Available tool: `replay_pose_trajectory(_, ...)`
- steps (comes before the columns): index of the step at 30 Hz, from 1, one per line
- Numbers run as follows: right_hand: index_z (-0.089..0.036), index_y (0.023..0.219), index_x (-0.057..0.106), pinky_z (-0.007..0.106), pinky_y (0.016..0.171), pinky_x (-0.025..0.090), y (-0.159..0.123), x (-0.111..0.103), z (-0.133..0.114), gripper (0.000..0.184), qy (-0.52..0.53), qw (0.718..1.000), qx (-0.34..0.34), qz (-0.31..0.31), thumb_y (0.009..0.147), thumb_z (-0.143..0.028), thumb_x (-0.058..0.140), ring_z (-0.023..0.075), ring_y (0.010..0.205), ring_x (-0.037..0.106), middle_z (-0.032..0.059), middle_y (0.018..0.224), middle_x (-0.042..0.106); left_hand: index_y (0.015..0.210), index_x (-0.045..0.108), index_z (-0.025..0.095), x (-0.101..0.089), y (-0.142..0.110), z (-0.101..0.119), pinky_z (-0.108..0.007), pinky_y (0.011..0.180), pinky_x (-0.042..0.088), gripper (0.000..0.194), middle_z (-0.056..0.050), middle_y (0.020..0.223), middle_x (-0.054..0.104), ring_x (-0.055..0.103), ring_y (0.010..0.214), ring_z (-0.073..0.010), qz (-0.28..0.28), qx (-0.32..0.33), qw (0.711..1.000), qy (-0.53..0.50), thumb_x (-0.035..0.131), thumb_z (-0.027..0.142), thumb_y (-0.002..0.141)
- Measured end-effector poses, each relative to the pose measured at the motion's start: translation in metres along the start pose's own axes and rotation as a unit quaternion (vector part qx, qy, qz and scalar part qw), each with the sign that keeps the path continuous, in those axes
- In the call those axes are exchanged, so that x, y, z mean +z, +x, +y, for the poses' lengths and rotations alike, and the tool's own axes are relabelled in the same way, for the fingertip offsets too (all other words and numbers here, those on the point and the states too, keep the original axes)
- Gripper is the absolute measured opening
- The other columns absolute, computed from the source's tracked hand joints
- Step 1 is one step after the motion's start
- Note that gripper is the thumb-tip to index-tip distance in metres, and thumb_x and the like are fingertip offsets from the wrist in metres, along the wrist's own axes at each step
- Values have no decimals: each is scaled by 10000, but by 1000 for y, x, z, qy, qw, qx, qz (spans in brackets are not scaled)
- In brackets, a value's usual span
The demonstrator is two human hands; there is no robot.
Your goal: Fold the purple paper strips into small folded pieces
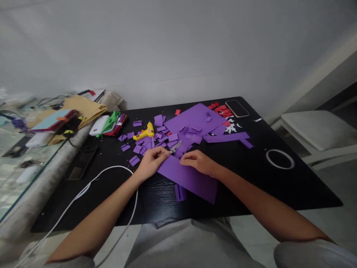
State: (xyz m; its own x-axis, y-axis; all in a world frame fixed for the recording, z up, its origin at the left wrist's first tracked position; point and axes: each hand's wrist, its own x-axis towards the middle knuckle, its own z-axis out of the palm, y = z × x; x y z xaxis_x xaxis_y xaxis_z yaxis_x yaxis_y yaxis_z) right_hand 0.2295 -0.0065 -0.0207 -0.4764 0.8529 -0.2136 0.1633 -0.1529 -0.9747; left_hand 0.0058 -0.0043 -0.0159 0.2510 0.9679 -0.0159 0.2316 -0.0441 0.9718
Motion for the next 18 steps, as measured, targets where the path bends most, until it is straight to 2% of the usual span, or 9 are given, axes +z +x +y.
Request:
replay_pose_trajectory(5, -150, 715, 743, 267, 677, 366, -2, -9, -4, 227, -1, 999, 30, -20, 745, -374, 722, 137, 682, 532, -9, 685, 644, 760, 658, 148, -6, 0, 0, -223, 539, 330, 406, 20, 629, 554, 449, 565, -103, 13, -1, 1000, 4, 717, 547, 807)
replay_pose_trajectory(10, -147, 675, 733, 262, 639, 354, -6, -21, -13, 205, -16, 998, 42, -38, 737, -342, 719, 114, 636, 498, -19, 633, 611, 739, 660, 144, -28, 3, 8, -221, 535, 315, 423, 18, 627, 549, 442, 560, -103, 52, -8, 998, 22, 734, 558, 779)
replay_pose_trajectory(13, -148, 650, 714, 260, 650, 416, -15, -32, -16, 189, -14, 998, 44, -45, 728, -320, 717, 122, 645, 552, -9, 640, 639, 728, 671, 145, -43, -1, 14, -226, 554, 340, 407, 8, 647, 576, 462, 572, -111, 72, 2, 997, 37, 749, 542, 769)
replay_pose_trajectory(16, -148, 684, 691, 304, 652, 524, -29, -43, -15, 202, 32, 991, 102, -82, 737, -342, 706, 173, 642, 669, 31, 662, 708, 732, 677, 151, -61, -12, 16, -228, 544, 342, 400, -2, 657, 590, 480, 573, -125, 115, -2, 992, 52, 762, 540, 759)
replay_pose_trajectory(18, -138, 724, 693, 324, 661, 564, -40, -45, -13, 221, 36, 989, 110, -97, 770, -355, 689, 199, 665, 718, 64, 692, 739, 764, 679, 162, -75, -22, 17, -223, 536, 351, 384, -5, 685, 602, 490, 592, -131, 160, 2, 985, 61, 768, 535, 762)
